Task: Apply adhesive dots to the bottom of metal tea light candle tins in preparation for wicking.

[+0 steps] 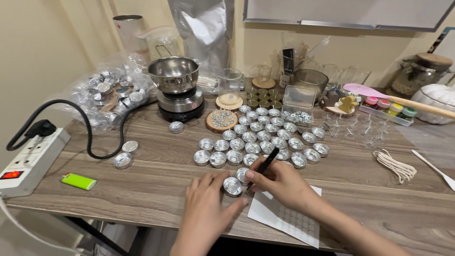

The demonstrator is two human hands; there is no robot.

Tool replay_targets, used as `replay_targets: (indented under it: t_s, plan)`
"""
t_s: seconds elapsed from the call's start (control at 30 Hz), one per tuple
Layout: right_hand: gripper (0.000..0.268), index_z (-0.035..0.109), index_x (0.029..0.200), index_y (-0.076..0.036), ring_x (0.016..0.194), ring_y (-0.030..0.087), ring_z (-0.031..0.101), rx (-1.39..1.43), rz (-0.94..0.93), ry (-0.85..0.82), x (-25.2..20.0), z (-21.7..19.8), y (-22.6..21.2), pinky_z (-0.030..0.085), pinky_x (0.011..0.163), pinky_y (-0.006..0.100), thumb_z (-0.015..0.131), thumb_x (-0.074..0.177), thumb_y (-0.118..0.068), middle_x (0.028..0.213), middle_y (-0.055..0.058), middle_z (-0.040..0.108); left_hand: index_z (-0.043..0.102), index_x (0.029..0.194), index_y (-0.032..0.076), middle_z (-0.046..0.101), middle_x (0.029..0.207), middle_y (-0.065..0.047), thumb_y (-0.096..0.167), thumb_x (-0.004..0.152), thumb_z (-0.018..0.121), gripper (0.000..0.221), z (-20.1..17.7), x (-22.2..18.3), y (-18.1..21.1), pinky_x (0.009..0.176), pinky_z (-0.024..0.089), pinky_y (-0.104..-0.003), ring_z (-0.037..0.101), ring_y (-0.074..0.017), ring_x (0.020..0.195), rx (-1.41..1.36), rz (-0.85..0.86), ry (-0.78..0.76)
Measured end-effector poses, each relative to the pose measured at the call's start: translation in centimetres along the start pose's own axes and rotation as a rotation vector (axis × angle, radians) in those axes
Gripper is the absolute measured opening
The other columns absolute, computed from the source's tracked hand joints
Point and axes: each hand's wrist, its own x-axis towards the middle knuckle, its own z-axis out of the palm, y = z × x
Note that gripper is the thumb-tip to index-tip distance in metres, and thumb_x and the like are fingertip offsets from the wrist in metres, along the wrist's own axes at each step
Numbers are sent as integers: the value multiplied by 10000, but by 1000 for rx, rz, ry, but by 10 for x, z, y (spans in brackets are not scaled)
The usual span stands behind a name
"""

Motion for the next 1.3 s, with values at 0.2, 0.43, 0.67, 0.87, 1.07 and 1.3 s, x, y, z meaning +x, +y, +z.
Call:
replay_targets:
  t_s: [0.2, 0.43, 0.67, 0.87, 1.07, 1.3]
  plan:
    - [322, 723, 1045, -57, 848, 149, 811, 87, 2, 11, -4, -12, 7, 658, 801, 310, 603, 932, -333, 981, 19, 827, 759, 1214, 154, 684, 1246, -80, 367, 718, 831, 545, 8, 9, -6, 1068, 406, -432, 571, -277, 1163, -71, -60, 99]
    - [342, 689, 1088, 4, 957, 184, 719, 428, 138, 332, -57, -43, 13, 564, 919, 330, 635, 926, -293, 1012, 116, 752, 614, 1405, 151, 588, 1379, -114, 437, 725, 841, 772, 6, 15, -7, 1066, 406, -473, 508, -297, 1242, -68, -155, 54]
    - [301, 660, 1101, -15, 944, 154, 687, 240, 95, 350, -91, -70, 51, 542, 846, 297, 744, 844, -149, 1001, 102, 752, 709, 1233, 127, 655, 1190, -103, 399, 845, 768, 477, 25, -2, 17, 1046, 464, -448, 546, -264, 1215, -146, 222, 328]
    - [276, 676, 1093, 6, 924, 148, 715, 181, -135, 350, -93, -74, 82, 599, 809, 306, 760, 840, -67, 1002, 92, 765, 690, 1230, 16, 622, 1320, -149, 412, 823, 809, 580, 69, 7, 69, 1062, 426, -436, 538, -308, 1272, -321, 464, -75]
    - [213, 752, 1013, -7, 869, 131, 741, -177, -103, 299, -107, -77, 65, 610, 761, 294, 782, 821, -94, 959, 60, 748, 709, 1182, 20, 660, 1275, -124, 430, 765, 833, 598, 85, 12, 72, 1058, 445, -425, 566, -294, 1264, -252, 411, -176]
    - [210, 741, 1037, -18, 950, 149, 767, -130, -216, 231, -111, -77, 69, 631, 805, 301, 765, 833, -63, 1038, 57, 763, 712, 1180, 38, 664, 1272, -91, 446, 734, 843, 619, 82, 11, 75, 1040, 456, -426, 572, -274, 1252, -223, 373, -195]
